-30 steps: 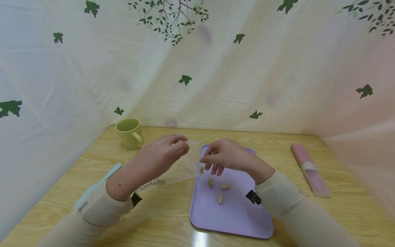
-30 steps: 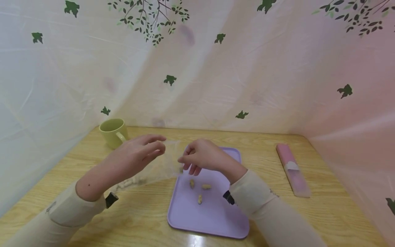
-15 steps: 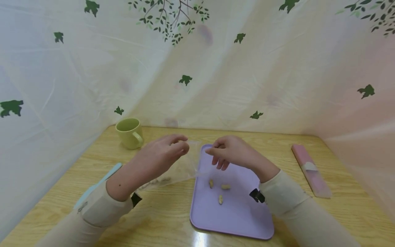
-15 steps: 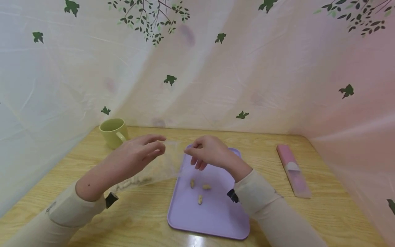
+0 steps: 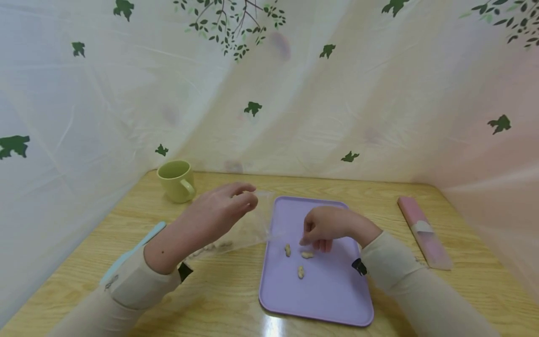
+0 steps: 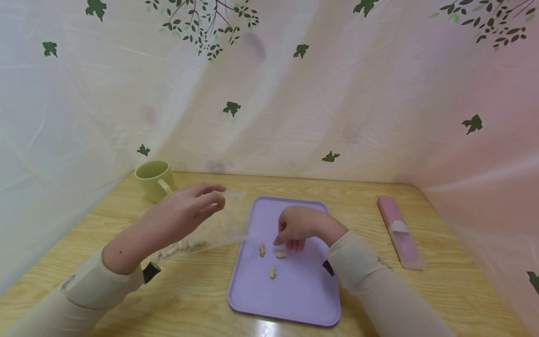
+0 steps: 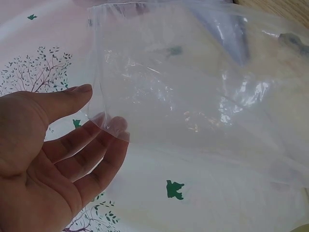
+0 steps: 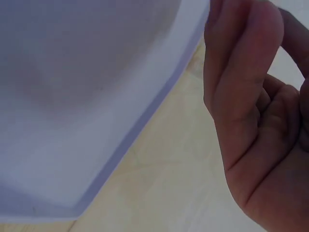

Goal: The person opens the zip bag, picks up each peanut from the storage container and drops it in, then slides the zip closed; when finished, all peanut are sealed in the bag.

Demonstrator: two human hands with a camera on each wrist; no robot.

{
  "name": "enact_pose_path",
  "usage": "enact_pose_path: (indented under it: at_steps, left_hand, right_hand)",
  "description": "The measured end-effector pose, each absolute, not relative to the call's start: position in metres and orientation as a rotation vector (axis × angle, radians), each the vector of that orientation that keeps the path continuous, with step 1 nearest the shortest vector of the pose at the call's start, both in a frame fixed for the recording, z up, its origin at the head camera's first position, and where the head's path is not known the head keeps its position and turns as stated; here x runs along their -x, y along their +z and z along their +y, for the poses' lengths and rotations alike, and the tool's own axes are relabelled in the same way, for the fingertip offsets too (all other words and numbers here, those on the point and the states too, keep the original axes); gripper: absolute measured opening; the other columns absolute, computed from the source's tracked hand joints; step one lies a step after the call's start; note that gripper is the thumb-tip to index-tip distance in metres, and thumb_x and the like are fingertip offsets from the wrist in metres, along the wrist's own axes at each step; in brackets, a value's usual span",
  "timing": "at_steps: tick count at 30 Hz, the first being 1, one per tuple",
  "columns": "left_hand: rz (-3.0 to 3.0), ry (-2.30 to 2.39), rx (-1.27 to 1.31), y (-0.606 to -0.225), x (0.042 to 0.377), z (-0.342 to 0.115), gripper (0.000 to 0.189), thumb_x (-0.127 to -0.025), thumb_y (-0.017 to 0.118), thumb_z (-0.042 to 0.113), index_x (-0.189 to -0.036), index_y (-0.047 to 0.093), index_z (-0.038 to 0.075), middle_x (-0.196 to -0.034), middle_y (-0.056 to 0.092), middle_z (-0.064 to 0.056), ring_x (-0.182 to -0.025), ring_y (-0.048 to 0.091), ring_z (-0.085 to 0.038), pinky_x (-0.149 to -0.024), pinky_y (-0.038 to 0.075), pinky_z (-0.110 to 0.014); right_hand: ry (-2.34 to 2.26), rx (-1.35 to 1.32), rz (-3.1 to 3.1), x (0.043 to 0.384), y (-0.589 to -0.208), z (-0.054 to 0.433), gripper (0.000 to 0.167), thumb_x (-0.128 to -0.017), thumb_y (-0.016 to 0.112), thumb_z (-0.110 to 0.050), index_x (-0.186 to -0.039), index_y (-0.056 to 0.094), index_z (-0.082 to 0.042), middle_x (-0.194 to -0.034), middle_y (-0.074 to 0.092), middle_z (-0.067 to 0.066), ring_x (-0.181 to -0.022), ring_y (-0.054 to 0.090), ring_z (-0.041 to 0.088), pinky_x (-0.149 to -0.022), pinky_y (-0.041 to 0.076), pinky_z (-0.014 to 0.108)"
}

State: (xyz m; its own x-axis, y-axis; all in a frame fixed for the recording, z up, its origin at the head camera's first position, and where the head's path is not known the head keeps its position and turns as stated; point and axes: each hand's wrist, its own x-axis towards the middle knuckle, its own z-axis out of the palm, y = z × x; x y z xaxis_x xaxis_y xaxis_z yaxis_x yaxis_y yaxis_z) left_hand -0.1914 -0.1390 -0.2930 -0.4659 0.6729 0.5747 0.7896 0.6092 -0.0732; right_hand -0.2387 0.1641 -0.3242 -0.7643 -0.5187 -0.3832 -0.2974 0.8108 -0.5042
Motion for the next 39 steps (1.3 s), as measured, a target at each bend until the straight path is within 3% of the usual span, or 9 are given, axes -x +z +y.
enact_pose_path:
  at_steps: [8,23,30,39]
  left_hand:
    - [-2.26,-0.272,1.149,-0.295,0.191,-0.14,0.014,-0.099,0.076,0.012,-0.109,0.067,0.016,-0.126,0.077,-0.013,-0.097,0.079,-0.029,-0.075,0.064,-0.038]
    - [-2.245,-0.271,1.154,-0.297,0.191,-0.14,0.015,-0.099,0.077,0.012,-0.109,0.067,0.016,-0.126,0.077,-0.011,-0.098,0.079,-0.028,-0.076,0.064,-0.038]
    - [-2.264,-0.273,1.145,-0.296,0.19,-0.14,0.014,-0.099,0.076,0.012,-0.11,0.068,0.016,-0.128,0.076,-0.012,-0.1,0.079,-0.028,-0.078,0.065,-0.038]
    - [-2.258,-0.266,1.148,-0.295,0.19,-0.138,0.014,-0.099,0.077,0.012,-0.11,0.07,0.016,-0.127,0.077,-0.011,-0.098,0.079,-0.027,-0.076,0.065,-0.036]
  right_hand:
    - [-0.538,0.58,2.377,0.232,-0.336,0.16,0.022,-0.093,0.082,-0.02,-0.077,0.07,-0.01,-0.066,0.073,0.004,-0.052,0.066,0.011,-0.056,0.059,0.027]
    - [-0.554,0.606,2.348,0.232,-0.343,0.156,0.024,-0.096,0.076,-0.017,-0.075,0.071,-0.01,-0.064,0.074,0.003,-0.049,0.067,0.012,-0.053,0.059,0.028]
    - [-0.614,0.666,2.435,0.237,-0.334,0.162,0.021,-0.099,0.074,-0.023,-0.082,0.075,-0.01,-0.069,0.075,0.002,-0.054,0.069,0.012,-0.061,0.064,0.036]
    - [-0.853,0.662,2.441,0.241,-0.32,0.17,0.03,-0.102,0.072,-0.033,-0.097,0.076,-0.004,-0.079,0.077,0.004,-0.064,0.072,0.017,-0.068,0.066,0.042]
